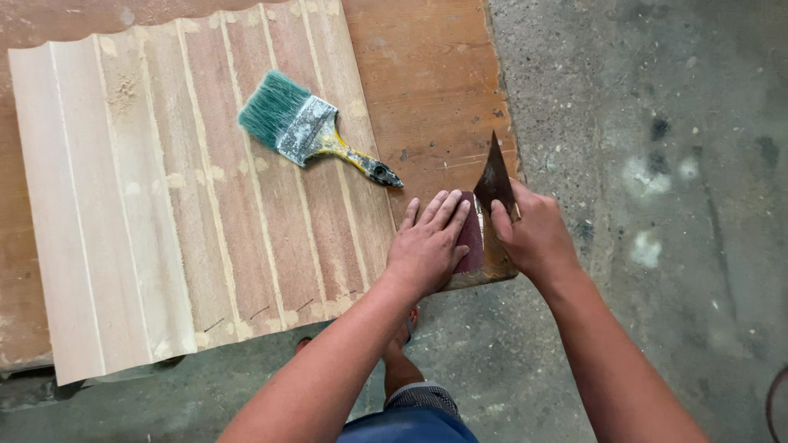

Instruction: The person sands the surface of a corrugated wooden panel by hand using a piece of sandpaper, then uses a scraper to clean the grooves, and later uses a brush to remove sawdust.

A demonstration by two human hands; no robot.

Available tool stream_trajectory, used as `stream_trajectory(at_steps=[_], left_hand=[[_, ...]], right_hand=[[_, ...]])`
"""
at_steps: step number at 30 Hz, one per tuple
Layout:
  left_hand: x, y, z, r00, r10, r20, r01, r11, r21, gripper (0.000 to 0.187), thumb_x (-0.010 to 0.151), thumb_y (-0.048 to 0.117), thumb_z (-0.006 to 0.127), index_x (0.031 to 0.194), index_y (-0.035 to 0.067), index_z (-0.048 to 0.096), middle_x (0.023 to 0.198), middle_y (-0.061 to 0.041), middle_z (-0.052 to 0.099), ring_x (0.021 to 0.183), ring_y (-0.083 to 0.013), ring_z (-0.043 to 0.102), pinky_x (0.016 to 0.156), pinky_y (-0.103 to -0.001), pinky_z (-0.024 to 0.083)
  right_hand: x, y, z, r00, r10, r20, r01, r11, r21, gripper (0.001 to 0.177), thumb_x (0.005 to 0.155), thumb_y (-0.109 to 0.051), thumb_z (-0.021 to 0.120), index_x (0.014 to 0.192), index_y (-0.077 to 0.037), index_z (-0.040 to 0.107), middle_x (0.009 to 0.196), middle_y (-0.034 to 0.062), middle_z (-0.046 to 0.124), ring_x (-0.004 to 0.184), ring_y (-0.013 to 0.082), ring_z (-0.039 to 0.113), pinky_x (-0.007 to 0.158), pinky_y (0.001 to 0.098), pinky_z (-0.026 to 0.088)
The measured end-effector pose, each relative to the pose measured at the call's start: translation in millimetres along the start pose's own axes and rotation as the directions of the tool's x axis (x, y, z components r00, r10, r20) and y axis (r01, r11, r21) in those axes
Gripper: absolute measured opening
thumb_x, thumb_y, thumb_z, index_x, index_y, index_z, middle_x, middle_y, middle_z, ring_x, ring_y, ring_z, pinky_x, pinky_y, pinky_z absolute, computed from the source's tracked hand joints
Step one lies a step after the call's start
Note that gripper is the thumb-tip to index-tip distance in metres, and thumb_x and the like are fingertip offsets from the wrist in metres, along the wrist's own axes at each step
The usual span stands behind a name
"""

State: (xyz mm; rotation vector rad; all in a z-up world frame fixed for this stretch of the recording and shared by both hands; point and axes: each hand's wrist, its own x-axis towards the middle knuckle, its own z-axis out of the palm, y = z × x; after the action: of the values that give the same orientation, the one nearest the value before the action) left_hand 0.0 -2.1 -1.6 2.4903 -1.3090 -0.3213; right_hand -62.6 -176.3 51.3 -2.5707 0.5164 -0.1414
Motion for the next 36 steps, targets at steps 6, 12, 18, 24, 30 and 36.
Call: stream_trajectory(at_steps=[6, 12, 18, 24, 30, 36], left_hand=[[0, 1, -1, 1.000, -0.007, 0.016, 0.007, 1.000, -0.008, 0.074, 0.090, 0.043, 0.068, 0.154, 0.015, 0.045, 0.162, -0.008, 0.039, 0.152, -0.0242, 0.033, 0.122, -0.056, 0.025], [3, -1, -3, 0.999, -0.018, 0.047, 0.019, 1.000, -0.018, 0.075, 0.091, 0.044, 0.068, 0.156, 0.016, 0.043, 0.164, -0.008, 0.036, 0.153, -0.0238, 0.031, 0.122, -0.056, 0.025], [2, -3, -3, 0.997, -0.021, 0.076, 0.022, 0.999, -0.023, 0.075, 0.093, 0.044, 0.065, 0.157, 0.016, 0.040, 0.165, -0.008, 0.034, 0.155, -0.0233, 0.028, 0.123, -0.056, 0.023], [2, -3, -5, 0.998, -0.015, 0.063, 0.016, 1.000, -0.024, 0.075, 0.093, 0.044, 0.066, 0.157, 0.015, 0.041, 0.164, -0.009, 0.035, 0.154, -0.0242, 0.029, 0.123, -0.056, 0.024], [0, -2, -2, 0.998, -0.017, 0.061, 0.018, 1.000, -0.023, 0.075, 0.093, 0.044, 0.066, 0.157, 0.016, 0.041, 0.164, -0.008, 0.035, 0.154, -0.0241, 0.029, 0.123, -0.056, 0.024], [-1, -2, 0, 0.999, -0.020, 0.047, 0.021, 0.999, -0.029, 0.075, 0.091, 0.044, 0.068, 0.156, 0.016, 0.042, 0.164, -0.008, 0.035, 0.154, -0.0242, 0.030, 0.123, -0.056, 0.025]], right_hand=[[2, 2, 5, 0.998, -0.058, 0.029, 0.059, 0.998, -0.027, 0.033, 0.095, -0.022, 0.059, 0.124, -0.010, 0.068, 0.094, 0.0191, 0.075, 0.095, 0.0418, 0.071, 0.080, 0.0537, 0.057], [-1, -12, -1, 0.992, -0.098, 0.080, 0.100, 0.994, -0.032, 0.035, 0.093, -0.017, 0.060, 0.126, -0.012, 0.069, 0.094, 0.0170, 0.076, 0.094, 0.0410, 0.072, 0.080, 0.0533, 0.058], [-16, -12, 0, 0.990, -0.097, 0.098, 0.100, 0.995, -0.026, 0.038, 0.093, -0.017, 0.059, 0.129, -0.013, 0.069, 0.097, 0.0167, 0.076, 0.095, 0.0405, 0.071, 0.083, 0.0530, 0.058], [-24, -14, -4, 0.990, -0.092, 0.110, 0.095, 0.995, -0.018, 0.040, 0.094, -0.019, 0.058, 0.133, -0.015, 0.067, 0.101, 0.0164, 0.076, 0.098, 0.0391, 0.071, 0.083, 0.0530, 0.057], [-34, -20, -10, 0.986, -0.091, 0.142, 0.097, 0.995, -0.034, 0.045, 0.094, -0.016, 0.057, 0.138, -0.014, 0.064, 0.103, 0.0168, 0.076, 0.098, 0.0397, 0.071, 0.083, 0.0533, 0.057], [-56, -13, -5, 0.989, -0.037, 0.143, 0.043, 0.999, -0.033, 0.046, 0.094, -0.018, 0.058, 0.139, -0.017, 0.064, 0.102, 0.0152, 0.077, 0.098, 0.0376, 0.072, 0.083, 0.0515, 0.058]])
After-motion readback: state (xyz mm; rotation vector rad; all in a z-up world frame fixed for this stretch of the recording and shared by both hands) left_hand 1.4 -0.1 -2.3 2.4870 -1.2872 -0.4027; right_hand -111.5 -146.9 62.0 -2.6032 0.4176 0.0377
